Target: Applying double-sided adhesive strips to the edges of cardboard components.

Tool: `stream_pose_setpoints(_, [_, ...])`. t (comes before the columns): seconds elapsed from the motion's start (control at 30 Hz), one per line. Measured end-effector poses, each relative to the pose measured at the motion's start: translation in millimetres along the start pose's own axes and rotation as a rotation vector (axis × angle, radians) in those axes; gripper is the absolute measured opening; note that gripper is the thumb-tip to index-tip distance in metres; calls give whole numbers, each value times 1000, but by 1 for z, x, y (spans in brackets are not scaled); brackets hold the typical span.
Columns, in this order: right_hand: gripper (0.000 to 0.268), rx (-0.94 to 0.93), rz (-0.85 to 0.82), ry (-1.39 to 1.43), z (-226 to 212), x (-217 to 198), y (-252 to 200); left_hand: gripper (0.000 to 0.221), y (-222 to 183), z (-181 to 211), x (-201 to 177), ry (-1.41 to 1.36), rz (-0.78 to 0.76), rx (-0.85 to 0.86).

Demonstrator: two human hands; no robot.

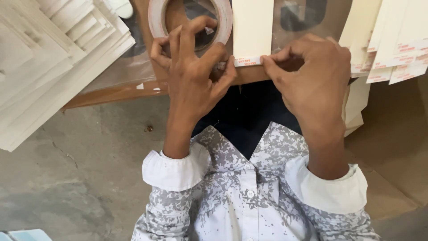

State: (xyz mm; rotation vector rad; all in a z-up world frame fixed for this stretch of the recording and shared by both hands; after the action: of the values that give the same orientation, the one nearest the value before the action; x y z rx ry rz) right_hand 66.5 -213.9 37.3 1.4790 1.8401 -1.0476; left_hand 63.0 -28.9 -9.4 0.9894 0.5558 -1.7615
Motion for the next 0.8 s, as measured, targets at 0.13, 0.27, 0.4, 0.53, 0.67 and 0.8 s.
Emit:
stream_pose_setpoints(0.13, [35, 223, -116, 67, 36, 10, 1, 14, 0, 1, -3, -11, -2, -1])
stream_pose_setpoints(0.27, [25, 48, 14, 131, 41, 18, -18, 15, 1, 1, -1, -11, 0, 9])
stream_pose_setpoints(0.4, [12, -91, 160, 161, 31, 26, -53, 11, -2, -1, 0, -16, 6, 18])
stream_pose_setpoints(0.53, [30, -175, 176, -21, 16, 45, -60, 11, 0, 1, -2, -22, 0, 30])
stream_pose_setpoints(0.67, [46, -244, 141, -140, 3, 58, -58, 13, 0, 1, -1, -27, -3, 24])
stream_pose_setpoints(0.8, [51, -235, 118, -232, -3, 63, -57, 12, -2, 0, 1, -32, -8, 17])
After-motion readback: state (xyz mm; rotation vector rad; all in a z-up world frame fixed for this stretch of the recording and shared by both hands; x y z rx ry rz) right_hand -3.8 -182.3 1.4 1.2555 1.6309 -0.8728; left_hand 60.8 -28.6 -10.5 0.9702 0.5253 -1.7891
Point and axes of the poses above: each hand's wrist, its own y-axis towards the middle knuckle, its own x-axis out of the palm, z = x × y, the point moved 8 cm from there along y, towards the middle knuckle, and after that the axes turned 14 degrees about -z, right-handed, at the moved point
